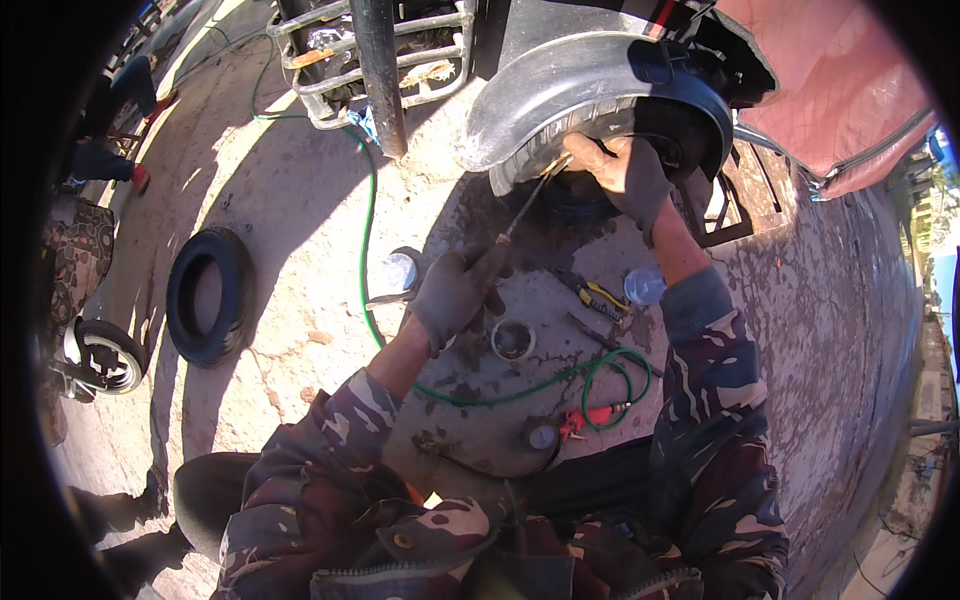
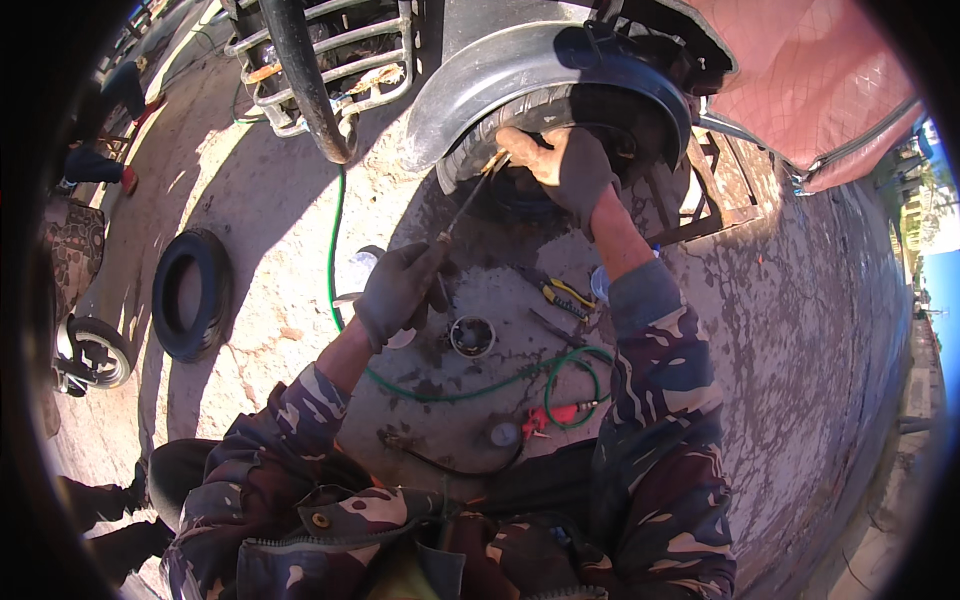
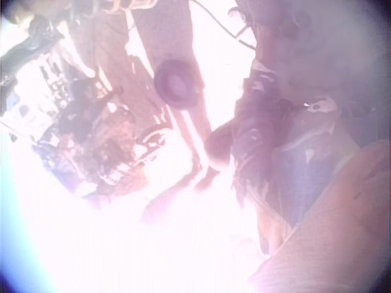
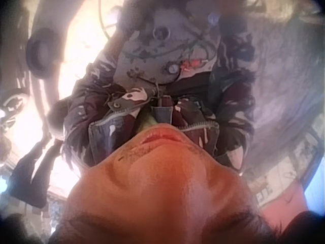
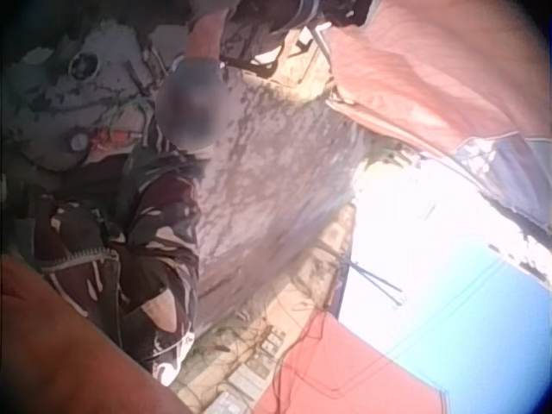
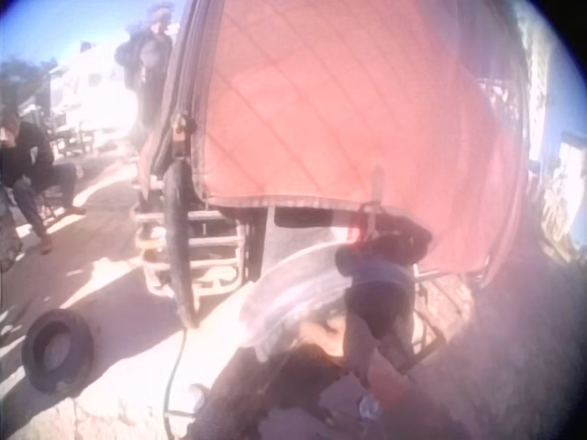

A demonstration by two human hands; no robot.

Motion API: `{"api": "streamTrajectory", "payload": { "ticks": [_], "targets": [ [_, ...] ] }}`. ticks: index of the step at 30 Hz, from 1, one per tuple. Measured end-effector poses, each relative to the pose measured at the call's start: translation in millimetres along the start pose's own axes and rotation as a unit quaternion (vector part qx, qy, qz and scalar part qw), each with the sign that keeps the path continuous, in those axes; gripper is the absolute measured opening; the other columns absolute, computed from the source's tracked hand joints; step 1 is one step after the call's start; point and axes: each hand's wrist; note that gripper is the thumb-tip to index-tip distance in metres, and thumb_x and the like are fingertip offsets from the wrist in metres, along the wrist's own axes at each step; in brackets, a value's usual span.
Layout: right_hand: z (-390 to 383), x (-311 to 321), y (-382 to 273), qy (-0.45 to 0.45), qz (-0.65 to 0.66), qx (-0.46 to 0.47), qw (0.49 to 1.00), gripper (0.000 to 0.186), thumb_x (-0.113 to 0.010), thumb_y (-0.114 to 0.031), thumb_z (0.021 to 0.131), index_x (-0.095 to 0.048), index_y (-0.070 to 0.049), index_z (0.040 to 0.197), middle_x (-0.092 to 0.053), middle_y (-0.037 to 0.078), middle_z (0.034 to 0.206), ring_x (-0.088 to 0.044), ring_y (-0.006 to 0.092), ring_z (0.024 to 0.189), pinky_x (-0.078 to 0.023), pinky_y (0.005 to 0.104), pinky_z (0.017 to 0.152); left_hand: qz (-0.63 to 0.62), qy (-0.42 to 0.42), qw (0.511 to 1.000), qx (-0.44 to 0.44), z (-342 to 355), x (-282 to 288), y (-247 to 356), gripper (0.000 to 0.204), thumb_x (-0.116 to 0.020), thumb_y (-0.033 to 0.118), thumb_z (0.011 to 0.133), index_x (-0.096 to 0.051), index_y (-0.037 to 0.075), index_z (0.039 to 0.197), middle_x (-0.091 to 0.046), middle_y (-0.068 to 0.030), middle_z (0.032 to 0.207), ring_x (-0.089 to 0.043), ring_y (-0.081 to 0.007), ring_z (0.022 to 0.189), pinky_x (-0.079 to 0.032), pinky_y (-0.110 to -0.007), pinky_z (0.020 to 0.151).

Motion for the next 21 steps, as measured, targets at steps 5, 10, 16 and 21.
{"api": "streamTrajectory", "payload": {
  "ticks": [5, 10, 16, 21],
  "targets": [
    [5, -3, 3, -0.005, -0.007, -0.027, 1.0, 0.05, -0.074, -0.055, 0.096, -0.083, -0.006, 0.104, -0.082, 0.01, 0.097, -0.077, 0.0183, 0.082, -0.057, 0.0324, 0.075, 0.108, 0.035, 0.993, -0.035, 11, 6, 11, 0.047, -0.059, 0.046, 0.107, -0.071, 0.003, 0.12, -0.07, -0.0088, 0.075, -0.062, -0.0148, 0.052, -0.05, -0.034, 0.049],
    [3, -4, 5, -0.001, 0.081, -0.007, 0.997, 0.047, -0.073, -0.05, 0.098, -0.082, -0.005, 0.108, -0.082, 0.009, 0.097, -0.077, 0.0164, 0.083, -0.057, 0.0323, 0.075, 0.043, 0.041, 0.995, -0.079, 12, 11, 15, 0.048, -0.058, 0.047, 0.107, -0.072, 0.001, 0.107, -0.069, -0.008, 0.069, -0.062, -0.015, 0.051, -0.045, -0.029, 0.044],
    [3, -6, 4, -0.027, 0.105, 0.003, 0.994, 0.044, -0.071, -0.045, 0.101, -0.079, -0.005, 0.118, -0.082, 0.009, 0.102, -0.078, 0.0142, 0.093, -0.058, 0.0308, 0.078, 0.079, 0.035, 0.996, -0.031, 16, 14, 9, 0.047, -0.059, 0.045, 0.107, -0.074, 0.001, 0.109, -0.072, -0.0088, 0.078, -0.067, -0.0143, 0.057, -0.047, -0.029, 0.043],
    [4, -4, 6, -0.012, 0.043, -0.011, 0.999, 0.048, -0.071, -0.049, 0.1, -0.08, -0.006, 0.118, -0.082, 0.013, 0.104, -0.079, 0.018, 0.094, -0.058, 0.0316, 0.08, 0.097, 0.037, 0.993, -0.054, 33, 24, 13, 0.046, -0.058, 0.045, 0.107, -0.073, 0.002, 0.106, -0.071, -0.008, 0.074, -0.065, -0.0138, 0.053, -0.046, -0.029, 0.042]
  ]
}}
Point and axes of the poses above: each hand's wrist, its own z-axis towards the middle knuckle, its own x-axis out of the back of the hand, y = z × x
